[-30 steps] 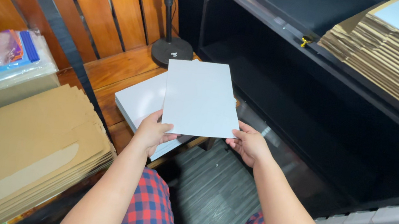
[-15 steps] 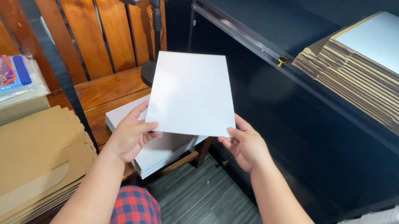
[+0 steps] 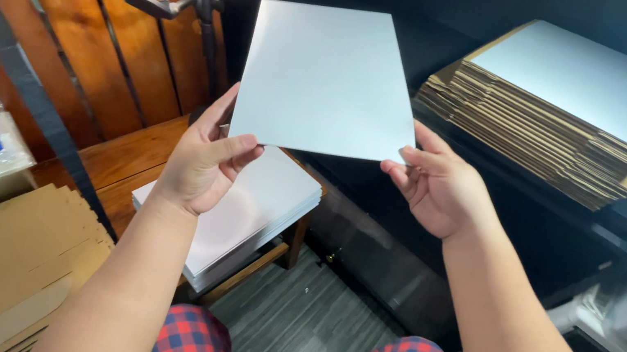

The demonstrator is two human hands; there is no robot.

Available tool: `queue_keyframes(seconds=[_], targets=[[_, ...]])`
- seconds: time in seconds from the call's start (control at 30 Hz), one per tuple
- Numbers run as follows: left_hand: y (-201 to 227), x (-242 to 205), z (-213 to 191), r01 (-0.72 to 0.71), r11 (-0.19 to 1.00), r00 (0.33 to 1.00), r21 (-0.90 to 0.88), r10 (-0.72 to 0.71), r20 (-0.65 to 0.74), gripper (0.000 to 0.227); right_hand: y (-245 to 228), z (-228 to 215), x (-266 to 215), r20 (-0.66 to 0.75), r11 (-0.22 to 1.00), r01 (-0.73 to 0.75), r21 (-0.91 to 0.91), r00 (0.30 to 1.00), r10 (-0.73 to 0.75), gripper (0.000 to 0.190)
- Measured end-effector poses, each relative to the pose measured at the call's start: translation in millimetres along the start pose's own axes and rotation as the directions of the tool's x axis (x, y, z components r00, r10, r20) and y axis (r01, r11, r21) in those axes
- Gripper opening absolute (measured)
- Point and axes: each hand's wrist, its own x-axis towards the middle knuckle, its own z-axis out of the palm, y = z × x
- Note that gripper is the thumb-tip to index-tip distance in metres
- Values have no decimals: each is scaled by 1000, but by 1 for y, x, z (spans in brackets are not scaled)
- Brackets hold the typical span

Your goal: The person repeatedly picks up a single white sheet of paper from a stack on a wooden surface and places it on top of a stack of brown envelopes on a black shelf. The action is repeated multiple times throughout the clip.

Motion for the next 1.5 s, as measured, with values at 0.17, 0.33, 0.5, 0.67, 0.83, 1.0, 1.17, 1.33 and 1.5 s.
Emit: queue_keyframes(seconds=[0.17, 0.33, 0.5, 0.67, 0.83, 1.0, 1.17, 1.33, 1.5], targets=[[3, 22, 49, 35, 999, 995, 33, -38, 91, 77, -38, -27, -4, 8, 995, 75, 69, 997, -76, 55], [-20, 63, 96, 34, 998, 982, 47, -42, 186, 68, -81, -57, -21, -69, 980, 173, 94, 984, -167, 53], [-50, 100, 150, 62, 994, 974, 92, -80, 212, 59, -116, -84, -36, -187, 962, 267, 47, 949, -254, 51], [-73, 126, 201, 82, 962, 967, 261, -139, 211, 56, -145, -122, -37, -268, 946, 324, 12, 912, -309, 49], [-101, 158, 231, 108, 917, 962, 383, -194, 191, 55, -160, -154, -28, -318, 933, 361, 9, 885, -340, 50], [-118, 173, 246, 62, 854, 972, 517, -170, 165, 53, -167, -175, -9, -361, 931, 365, 22, 871, -333, 52], [-140, 203, 247, 51, 831, 970, 555, -174, 172, 50, -171, -183, -5, -390, 928, 371, 10, 856, -339, 54], [-138, 193, 257, 56, 829, 965, 557, -189, 183, 50, -175, -199, -2, -411, 935, 338, -110, 841, -353, 55], [-141, 199, 248, -15, 795, 957, 606, -165, 240, 50, -178, -172, -42, -291, 735, 205, -646, 824, -486, 65]])
